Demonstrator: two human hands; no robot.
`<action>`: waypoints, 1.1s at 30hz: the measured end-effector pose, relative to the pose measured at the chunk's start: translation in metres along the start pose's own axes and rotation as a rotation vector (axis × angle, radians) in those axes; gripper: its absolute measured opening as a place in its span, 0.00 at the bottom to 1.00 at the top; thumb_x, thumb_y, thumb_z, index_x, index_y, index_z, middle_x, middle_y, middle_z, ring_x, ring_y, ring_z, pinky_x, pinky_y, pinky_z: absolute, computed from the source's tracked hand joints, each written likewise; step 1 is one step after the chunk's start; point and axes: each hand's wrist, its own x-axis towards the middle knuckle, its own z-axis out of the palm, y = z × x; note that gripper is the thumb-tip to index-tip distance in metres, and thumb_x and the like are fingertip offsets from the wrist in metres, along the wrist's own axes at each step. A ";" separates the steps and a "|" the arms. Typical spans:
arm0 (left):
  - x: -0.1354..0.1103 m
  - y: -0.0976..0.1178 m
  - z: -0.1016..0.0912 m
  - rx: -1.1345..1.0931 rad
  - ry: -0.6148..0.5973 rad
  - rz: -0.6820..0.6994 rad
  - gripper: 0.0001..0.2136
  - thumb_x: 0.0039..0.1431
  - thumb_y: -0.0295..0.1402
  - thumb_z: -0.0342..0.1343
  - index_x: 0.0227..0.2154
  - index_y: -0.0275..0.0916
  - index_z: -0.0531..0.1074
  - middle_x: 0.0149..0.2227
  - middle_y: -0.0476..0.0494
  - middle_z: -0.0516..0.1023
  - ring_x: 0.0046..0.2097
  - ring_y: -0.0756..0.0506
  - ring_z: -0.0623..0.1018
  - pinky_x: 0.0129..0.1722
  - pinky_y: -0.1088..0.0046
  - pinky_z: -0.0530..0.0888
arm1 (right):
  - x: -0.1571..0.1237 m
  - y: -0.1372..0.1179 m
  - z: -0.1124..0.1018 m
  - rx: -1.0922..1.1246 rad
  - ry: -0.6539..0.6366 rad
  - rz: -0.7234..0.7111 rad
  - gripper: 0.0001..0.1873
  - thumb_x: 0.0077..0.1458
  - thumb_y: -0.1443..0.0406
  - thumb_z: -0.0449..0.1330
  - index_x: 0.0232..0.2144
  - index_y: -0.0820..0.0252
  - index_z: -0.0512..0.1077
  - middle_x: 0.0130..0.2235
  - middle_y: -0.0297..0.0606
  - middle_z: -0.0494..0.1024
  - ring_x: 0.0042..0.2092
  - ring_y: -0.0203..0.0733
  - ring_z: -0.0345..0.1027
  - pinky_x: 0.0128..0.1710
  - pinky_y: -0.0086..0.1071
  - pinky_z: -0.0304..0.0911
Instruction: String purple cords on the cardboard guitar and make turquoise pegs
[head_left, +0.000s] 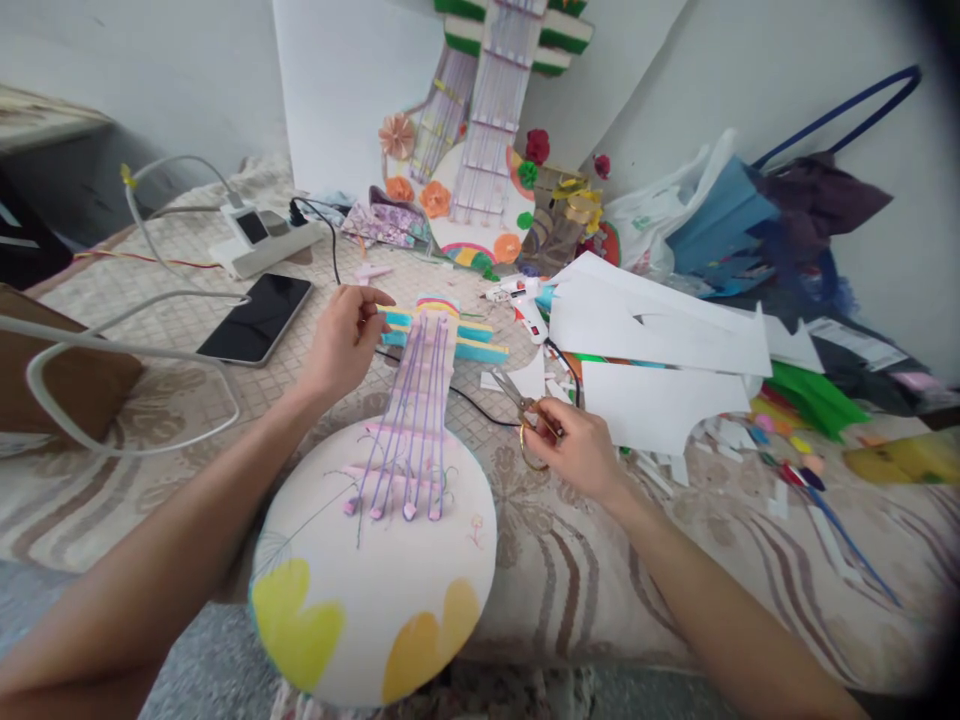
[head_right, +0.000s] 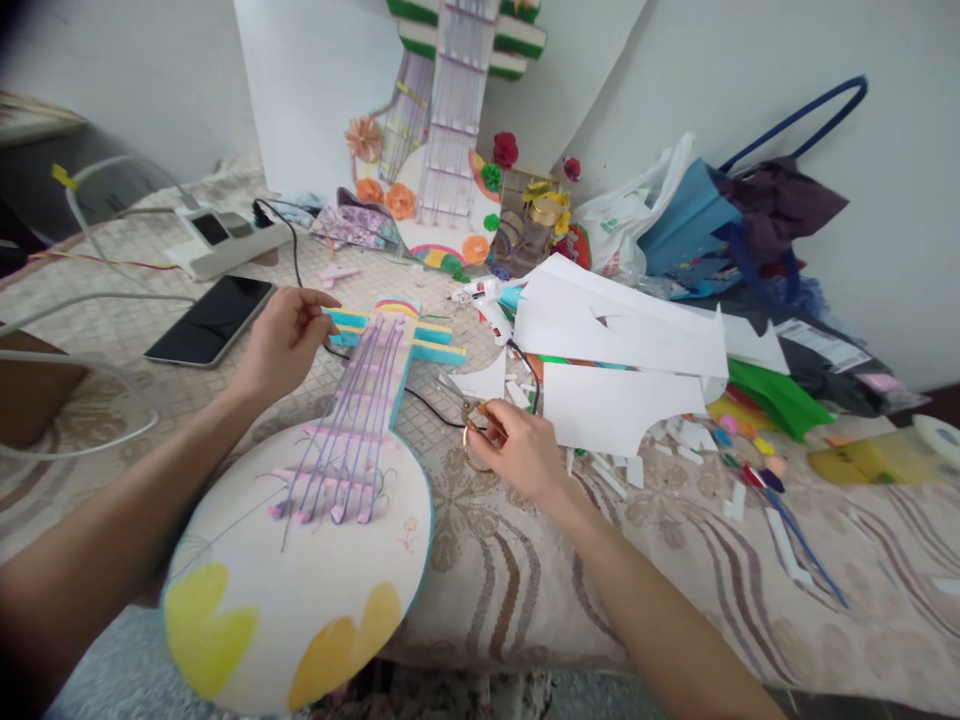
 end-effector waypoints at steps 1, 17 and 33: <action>0.000 -0.002 0.001 -0.030 -0.006 -0.014 0.10 0.55 0.22 0.49 0.39 0.39 0.68 0.30 0.50 0.66 0.30 0.51 0.74 0.29 0.75 0.71 | 0.000 0.000 0.000 -0.001 0.000 -0.004 0.06 0.52 0.62 0.59 0.29 0.59 0.67 0.23 0.29 0.69 0.25 0.34 0.63 0.29 0.27 0.56; 0.000 0.008 0.005 -0.411 -0.060 -0.309 0.03 0.59 0.25 0.47 0.32 0.39 0.63 0.21 0.53 0.68 0.23 0.52 0.69 0.26 0.77 0.67 | -0.001 -0.001 0.002 0.026 0.000 0.004 0.07 0.52 0.61 0.58 0.28 0.58 0.66 0.22 0.28 0.69 0.25 0.33 0.62 0.28 0.27 0.55; -0.003 0.012 0.006 -0.478 -0.080 -0.348 0.06 0.51 0.25 0.58 0.33 0.38 0.69 0.27 0.51 0.70 0.31 0.51 0.75 0.36 0.73 0.74 | -0.002 -0.001 0.003 0.035 0.009 0.002 0.06 0.53 0.62 0.57 0.28 0.58 0.67 0.23 0.30 0.70 0.24 0.34 0.63 0.28 0.27 0.56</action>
